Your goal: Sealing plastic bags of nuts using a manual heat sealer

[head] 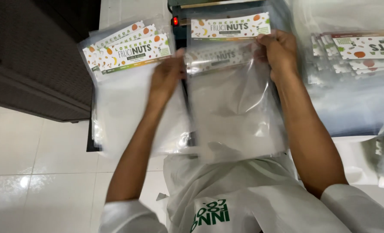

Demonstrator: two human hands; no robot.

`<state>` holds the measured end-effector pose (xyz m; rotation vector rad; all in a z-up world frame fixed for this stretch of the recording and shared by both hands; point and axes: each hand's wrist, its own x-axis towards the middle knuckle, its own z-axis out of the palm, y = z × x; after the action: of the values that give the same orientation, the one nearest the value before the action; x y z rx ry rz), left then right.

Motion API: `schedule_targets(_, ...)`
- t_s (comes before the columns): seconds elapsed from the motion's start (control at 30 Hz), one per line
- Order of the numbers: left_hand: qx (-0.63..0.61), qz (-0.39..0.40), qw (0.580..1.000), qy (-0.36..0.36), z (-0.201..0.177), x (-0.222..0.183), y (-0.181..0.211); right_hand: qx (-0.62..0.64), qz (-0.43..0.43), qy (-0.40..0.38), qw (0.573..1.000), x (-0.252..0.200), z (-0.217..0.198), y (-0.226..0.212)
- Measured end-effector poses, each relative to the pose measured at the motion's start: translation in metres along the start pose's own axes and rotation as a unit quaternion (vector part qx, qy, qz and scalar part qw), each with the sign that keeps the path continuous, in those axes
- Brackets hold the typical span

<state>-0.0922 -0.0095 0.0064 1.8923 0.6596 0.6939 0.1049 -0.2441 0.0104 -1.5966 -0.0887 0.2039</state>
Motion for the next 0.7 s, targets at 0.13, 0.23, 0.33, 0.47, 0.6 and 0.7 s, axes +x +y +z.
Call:
schedule_targets(0.13,-0.054,-0.151,0.981,-0.106,0.036,0.008,0.047,-0.021,0.09,-0.003,0.996,0.021,0.013,-0.005)
schedule_targets(0.23,-0.012,-0.105,0.993,-0.057,0.056,0.03,0.03,-0.018,0.121,0.009,0.992,0.014,0.021,-0.015)
schedule_targets(0.33,-0.019,-0.075,0.997,-0.025,0.072,0.054,0.007,-0.015,0.13,0.021,0.991,0.008,0.024,-0.016)
schedule_targets(0.47,-0.004,-0.03,0.999,0.016,0.089,0.089,-0.022,0.011,0.113,0.021,0.993,0.022,0.028,-0.007)
schedule_targets(0.6,-0.018,-0.006,0.999,0.038,0.101,0.112,-0.036,0.061,0.117,0.016,0.991,0.053,0.035,0.011)
schedule_targets(0.7,-0.007,0.001,0.999,0.047,0.104,0.12,-0.043,0.108,0.114,0.012,0.988,0.067,0.035,0.026)
